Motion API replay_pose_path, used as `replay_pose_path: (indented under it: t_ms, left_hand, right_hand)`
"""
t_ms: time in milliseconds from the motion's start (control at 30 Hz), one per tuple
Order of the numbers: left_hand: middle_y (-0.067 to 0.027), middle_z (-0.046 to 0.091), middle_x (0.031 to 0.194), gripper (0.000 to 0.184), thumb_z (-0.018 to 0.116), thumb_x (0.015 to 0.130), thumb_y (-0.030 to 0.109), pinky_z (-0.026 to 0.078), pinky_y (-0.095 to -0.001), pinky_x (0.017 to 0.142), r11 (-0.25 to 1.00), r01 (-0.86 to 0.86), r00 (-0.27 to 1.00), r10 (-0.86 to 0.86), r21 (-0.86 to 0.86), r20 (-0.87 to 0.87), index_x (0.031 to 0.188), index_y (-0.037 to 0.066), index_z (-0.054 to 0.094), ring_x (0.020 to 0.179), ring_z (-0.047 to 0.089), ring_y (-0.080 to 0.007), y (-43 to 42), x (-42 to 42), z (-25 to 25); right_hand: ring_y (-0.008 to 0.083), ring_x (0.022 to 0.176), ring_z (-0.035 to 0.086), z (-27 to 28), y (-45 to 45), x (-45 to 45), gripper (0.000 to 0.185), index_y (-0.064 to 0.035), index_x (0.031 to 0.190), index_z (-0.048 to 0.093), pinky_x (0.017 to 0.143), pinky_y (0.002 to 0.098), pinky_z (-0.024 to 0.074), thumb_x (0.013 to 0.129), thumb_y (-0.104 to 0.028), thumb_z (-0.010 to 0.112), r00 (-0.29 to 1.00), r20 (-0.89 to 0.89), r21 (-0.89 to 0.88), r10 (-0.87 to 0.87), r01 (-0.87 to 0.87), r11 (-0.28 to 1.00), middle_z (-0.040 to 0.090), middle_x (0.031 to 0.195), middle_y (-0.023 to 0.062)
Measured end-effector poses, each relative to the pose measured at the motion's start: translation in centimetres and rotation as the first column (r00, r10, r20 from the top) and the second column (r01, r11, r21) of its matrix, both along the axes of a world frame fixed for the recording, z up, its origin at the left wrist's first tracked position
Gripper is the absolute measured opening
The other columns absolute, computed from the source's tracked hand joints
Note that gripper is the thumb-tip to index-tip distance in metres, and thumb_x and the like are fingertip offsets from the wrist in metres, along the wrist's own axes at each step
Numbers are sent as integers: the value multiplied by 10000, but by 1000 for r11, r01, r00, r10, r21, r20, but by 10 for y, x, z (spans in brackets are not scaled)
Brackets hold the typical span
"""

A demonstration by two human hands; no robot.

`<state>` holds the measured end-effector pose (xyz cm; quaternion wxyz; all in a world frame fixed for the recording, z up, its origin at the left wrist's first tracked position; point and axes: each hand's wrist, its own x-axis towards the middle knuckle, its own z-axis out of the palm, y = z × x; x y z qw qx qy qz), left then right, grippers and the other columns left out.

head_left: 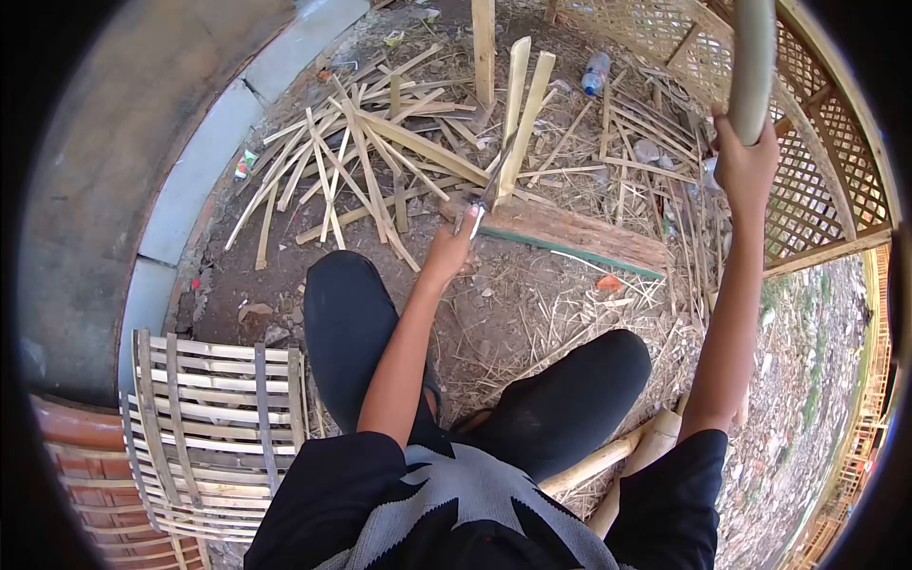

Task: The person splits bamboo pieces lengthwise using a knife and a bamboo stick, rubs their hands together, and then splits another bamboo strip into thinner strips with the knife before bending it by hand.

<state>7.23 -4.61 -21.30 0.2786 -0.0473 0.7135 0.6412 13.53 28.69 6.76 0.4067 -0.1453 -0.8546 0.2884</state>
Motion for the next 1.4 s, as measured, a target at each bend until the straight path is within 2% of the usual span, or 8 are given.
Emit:
replay_pose_path:
  t_ms: [133,233,467,733,833,1033,1267,1400]
  left_hand:
    - [-25,509,569,659,564,922,652,435,-312,447,999,-18,998,16,-37,-53,685,38,578,474,553,-152,3,4,6]
    - [-24,510,567,656,569,922,647,420,-305,436,991,68,995,-76,-118,-66,697,31,582,469,549,-152,3,-4,5]
    - [-29,516,565,649,582,911,655,386,-305,401,1000,16,995,-15,-16,94,655,60,553,447,529,-148,5,-13,-7]
    - [8,438,542,655,598,886,682,317,-290,380,995,-25,1000,24,-92,-10,641,82,507,425,446,-116,4,-4,-22]
    - [-11,466,546,666,573,898,684,397,-311,412,997,10,996,-4,-72,84,659,62,556,450,510,-147,-1,-8,-15]
    - [28,394,567,657,578,872,724,278,-268,375,998,-60,991,60,-4,122,670,110,464,429,407,-102,1,-15,-15]
    - [-68,527,534,733,554,910,681,425,-360,455,989,2,1000,-6,-149,-27,619,8,567,466,535,-180,15,-16,-52]
    - [-76,529,524,757,547,909,686,461,-380,513,976,68,993,-87,-206,-82,641,-21,581,512,577,-196,20,-13,-64]
  right_hand:
    - [134,681,647,-71,-32,-31,290,44,958,631,576,305,488,800,-168,752,950,-301,-196,82,-145,970,644,726,62]
    - [484,916,669,-238,-7,-35,461,48,1068,629,806,508,539,711,-217,752,744,654,45,138,-221,974,672,928,335]
    - [442,810,689,-120,-2,-34,422,3,1091,586,736,503,549,749,-201,725,888,457,295,41,-196,935,691,847,260]
    - [310,741,696,-148,-20,-60,350,49,1067,624,684,403,534,781,-134,711,974,-122,-424,191,-225,877,686,797,203]
    - [465,954,670,-304,8,-37,566,45,1178,576,844,524,528,722,-244,745,688,651,-333,321,-121,935,675,973,322]
    - [447,840,688,-154,0,-39,461,17,1132,612,738,490,544,762,-231,727,882,469,143,47,-128,981,691,875,279]
    - [237,675,664,-66,-45,-54,454,61,1147,572,604,356,506,795,-180,726,971,-209,-289,120,-179,940,677,766,156]
    - [440,808,706,-290,-18,-36,447,70,1064,594,690,487,559,740,-210,721,826,560,100,66,-146,984,685,903,313]
